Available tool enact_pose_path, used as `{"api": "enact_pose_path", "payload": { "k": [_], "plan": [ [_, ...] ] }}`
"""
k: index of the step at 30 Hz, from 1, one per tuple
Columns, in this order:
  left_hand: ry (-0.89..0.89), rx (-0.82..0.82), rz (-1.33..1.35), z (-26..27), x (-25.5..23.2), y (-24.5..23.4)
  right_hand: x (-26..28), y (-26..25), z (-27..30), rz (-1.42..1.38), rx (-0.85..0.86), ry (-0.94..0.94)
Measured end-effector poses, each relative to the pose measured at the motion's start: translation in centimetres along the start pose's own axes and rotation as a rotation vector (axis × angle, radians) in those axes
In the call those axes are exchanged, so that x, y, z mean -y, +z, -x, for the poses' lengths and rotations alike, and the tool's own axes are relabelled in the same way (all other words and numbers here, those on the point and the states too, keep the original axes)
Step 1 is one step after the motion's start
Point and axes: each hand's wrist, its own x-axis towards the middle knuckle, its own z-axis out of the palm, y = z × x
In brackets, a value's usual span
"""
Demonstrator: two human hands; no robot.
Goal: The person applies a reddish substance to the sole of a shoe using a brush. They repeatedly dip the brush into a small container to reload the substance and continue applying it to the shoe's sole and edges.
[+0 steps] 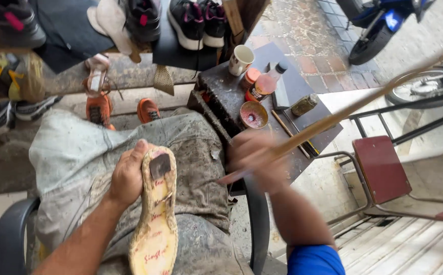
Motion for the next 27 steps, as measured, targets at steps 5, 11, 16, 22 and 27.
{"api": "enact_pose_path", "payload": {
  "k": [5,11,16,22,27],
  "plan": [
    [-0.025,0.031,0.071,-0.1,-0.5,0.4,6.8,-19.0,-5.2,0.432,-0.366,0.225],
    [0.038,0.031,-0.014,-0.4,0.1,0.6,4.8,-38.6,-6.3,0.385,-0.584,0.441],
    [0.051,0.051,0.075,0.0,0.2,0.3,5.9,-18.7,-8.8,0.501,-0.632,0.34],
    [-0.12,-0.005,0.116,-1.0,-0.7,1.2,1.6,-14.4,-6.2,0.182,-0.844,0.669],
    [-0.004,0.015,0.085,-1.2,1.9,1.3,7.2,-17.5,-14.0,0.546,-0.779,0.389]
  ]
}}
